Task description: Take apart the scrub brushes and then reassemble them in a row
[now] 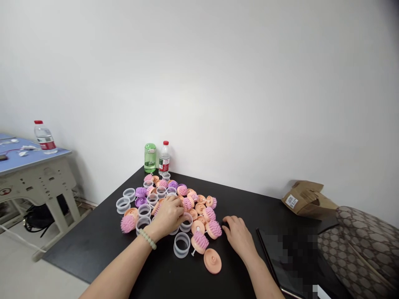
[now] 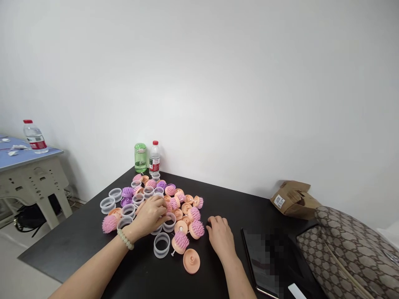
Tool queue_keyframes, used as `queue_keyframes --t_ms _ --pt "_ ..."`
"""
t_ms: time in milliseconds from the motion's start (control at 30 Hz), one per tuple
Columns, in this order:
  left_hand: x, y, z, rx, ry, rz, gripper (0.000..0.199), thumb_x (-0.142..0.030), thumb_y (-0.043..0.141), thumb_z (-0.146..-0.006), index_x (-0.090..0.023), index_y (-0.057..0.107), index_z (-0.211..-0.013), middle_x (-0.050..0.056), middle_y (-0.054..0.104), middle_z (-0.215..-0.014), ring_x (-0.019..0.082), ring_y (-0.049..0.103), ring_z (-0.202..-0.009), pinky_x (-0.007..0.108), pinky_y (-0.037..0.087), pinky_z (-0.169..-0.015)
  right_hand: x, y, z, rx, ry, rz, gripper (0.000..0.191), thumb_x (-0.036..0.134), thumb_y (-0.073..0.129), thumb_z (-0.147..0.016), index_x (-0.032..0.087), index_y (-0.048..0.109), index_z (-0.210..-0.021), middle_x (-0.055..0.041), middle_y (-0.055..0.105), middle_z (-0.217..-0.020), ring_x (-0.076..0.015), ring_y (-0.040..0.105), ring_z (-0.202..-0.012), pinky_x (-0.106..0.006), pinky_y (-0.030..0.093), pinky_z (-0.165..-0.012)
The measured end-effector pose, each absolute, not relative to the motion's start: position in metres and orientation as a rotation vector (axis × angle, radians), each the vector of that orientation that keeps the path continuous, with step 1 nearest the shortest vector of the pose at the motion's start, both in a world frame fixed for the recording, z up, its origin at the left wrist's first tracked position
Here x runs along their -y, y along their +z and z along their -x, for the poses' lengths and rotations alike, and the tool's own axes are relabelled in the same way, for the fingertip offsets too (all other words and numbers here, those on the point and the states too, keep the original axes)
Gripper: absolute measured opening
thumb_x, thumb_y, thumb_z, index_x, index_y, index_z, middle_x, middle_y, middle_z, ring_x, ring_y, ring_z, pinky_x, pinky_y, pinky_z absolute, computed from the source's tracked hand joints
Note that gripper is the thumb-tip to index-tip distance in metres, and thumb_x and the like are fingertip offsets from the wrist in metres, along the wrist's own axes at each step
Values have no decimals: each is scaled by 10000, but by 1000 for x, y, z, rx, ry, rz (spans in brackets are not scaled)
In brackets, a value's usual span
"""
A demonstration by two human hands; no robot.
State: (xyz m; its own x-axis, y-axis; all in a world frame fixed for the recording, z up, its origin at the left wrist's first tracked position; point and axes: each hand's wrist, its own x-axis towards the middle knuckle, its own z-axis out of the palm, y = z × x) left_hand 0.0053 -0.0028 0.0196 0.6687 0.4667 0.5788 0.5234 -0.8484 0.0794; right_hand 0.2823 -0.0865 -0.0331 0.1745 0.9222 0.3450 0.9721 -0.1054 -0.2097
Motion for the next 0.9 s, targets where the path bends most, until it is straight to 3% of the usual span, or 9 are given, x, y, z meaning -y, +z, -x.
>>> queue_keyframes --t_ms 367,533,700,900 --pt "4 23 -6 877 -807 2807 239 -319 732 -861 -155 655 -705 63 647 -813 239 552 -856 385 479 -779 90 -20 -271 1659 42 1952 326 445 414 -971 220 649 -958 -77 711 -957 -261 657 -937 -370 509 -795" --pt "7 26 -3 937 -668 2866 476 -499 853 -685 -144 661 -937 100 634 -1031 288 538 -973 419 490 -821 95 -16 -260 1650 177 1958 351 517 489 -922 238 636 -1078 -53 719 -1006 -228 688 -898 -329 516 -740" --pt "10 26 -1 956 -548 2905 426 -336 865 -683 -167 648 -1007 110 583 -1171 301 505 -1089 423 476 -914 99 -7 -252 1577 381 2081 457 509 621 -816 238 601 -1184 -62 722 -1060 -267 674 -1015 -346 501 -784" --pt "12 24 -5 949 -496 2912 457 -306 856 -695 -186 650 -1084 113 573 -1199 320 487 -1138 452 466 -964 103 -3 -245 1636 392 2104 528 416 665 -771 220 562 -1250 -94 699 -1138 -295 645 -1095 -368 486 -851"
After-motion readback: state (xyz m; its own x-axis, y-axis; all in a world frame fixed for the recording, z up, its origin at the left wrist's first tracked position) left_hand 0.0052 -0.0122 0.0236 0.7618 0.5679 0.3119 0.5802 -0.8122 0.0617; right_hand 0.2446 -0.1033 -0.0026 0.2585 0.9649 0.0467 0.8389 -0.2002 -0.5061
